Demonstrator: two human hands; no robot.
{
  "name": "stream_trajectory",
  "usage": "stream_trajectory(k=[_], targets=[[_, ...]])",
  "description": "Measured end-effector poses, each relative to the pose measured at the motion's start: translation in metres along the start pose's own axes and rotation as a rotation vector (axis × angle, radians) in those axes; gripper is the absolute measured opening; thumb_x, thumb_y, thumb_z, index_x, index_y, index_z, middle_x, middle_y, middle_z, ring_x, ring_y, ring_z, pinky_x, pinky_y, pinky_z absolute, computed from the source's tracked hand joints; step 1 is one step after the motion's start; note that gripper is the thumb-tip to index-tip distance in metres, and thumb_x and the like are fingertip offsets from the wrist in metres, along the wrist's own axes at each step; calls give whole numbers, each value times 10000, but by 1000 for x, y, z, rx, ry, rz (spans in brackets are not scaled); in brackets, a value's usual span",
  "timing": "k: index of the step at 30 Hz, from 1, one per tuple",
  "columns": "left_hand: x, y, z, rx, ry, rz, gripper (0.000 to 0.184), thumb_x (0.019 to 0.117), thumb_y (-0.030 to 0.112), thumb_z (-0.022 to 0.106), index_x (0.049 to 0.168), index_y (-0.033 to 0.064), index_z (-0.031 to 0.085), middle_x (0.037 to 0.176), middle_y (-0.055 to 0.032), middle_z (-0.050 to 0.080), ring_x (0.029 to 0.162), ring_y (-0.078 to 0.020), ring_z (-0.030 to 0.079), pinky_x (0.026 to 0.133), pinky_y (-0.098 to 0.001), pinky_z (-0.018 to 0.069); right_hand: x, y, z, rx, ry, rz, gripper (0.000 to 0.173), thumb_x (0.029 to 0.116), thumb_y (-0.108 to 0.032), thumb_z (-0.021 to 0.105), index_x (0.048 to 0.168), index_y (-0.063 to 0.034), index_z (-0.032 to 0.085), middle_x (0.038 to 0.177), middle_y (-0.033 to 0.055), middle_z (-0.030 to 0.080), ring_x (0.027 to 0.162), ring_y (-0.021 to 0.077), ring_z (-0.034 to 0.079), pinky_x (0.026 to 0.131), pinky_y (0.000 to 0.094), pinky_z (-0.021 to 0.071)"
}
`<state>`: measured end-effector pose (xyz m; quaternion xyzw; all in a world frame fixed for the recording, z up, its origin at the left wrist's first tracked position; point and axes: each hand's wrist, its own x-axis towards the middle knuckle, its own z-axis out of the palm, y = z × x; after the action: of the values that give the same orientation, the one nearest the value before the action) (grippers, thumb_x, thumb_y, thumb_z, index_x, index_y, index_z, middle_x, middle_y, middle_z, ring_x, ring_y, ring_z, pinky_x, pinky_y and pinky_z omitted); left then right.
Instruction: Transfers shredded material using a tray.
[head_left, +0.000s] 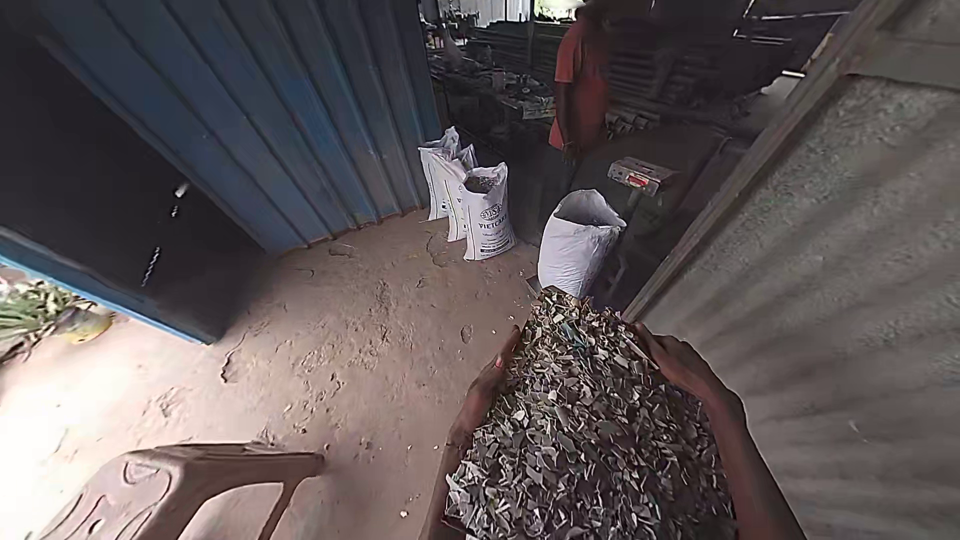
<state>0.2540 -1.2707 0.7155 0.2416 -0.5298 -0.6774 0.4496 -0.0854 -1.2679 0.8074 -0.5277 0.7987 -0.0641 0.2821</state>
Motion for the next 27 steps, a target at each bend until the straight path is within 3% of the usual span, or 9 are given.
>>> stream_trajectory(k=[6,10,15,17,22,27], targets=[[99,12,-46,-79,-289,-25,681,1108,430,237,1614,-23,186,1699,-134,206,1553,-166,250,1266,-348,246,16,-22,-18,44,103,224,829,1081,-617,205,1143,62,676,1096,332,661,1085,497,626,899,677,443],[159,5,-79,-103,-390,-47,654,1112,373,249,1606,-49,176,1698,-157,190,1566,-189,213,1281,-363,206,51,-41,-11,64,203,282,787,1093,-586,231,1100,57,685,1033,317,670,1034,488,637,861,676,443],[257,-5,-136,-90,-481,-38,654,1116,363,280,1602,-61,173,1699,-173,174,1578,-209,177,1293,-383,177,137,-78,-15,78,295,306,754,1103,-549,263,1025,73,684,964,305,669,989,483,639,834,676,434],[300,-10,-162,-106,-468,-38,667,1111,394,312,1606,-38,198,1697,-149,206,1570,-194,209,1287,-377,206,185,-92,-19,100,347,284,725,1103,-533,298,990,69,685,925,288,664,948,464,636,810,665,433],[393,-9,-217,-80,-415,-24,690,1111,423,278,1604,-51,186,1695,-155,205,1575,-200,190,1295,-383,178,300,-138,-40,114,341,207,701,1108,-499,325,1041,101,681,993,319,661,1011,480,626,883,675,427],[476,-11,-248,-106,-435,-93,670,1110,419,302,1609,-20,219,1692,-132,232,1562,-192,233,1285,-379,217,367,-160,-60,149,359,250,644,1110,-467,363,1120,86,692,1024,317,673,1015,476,636,890,675,438]])
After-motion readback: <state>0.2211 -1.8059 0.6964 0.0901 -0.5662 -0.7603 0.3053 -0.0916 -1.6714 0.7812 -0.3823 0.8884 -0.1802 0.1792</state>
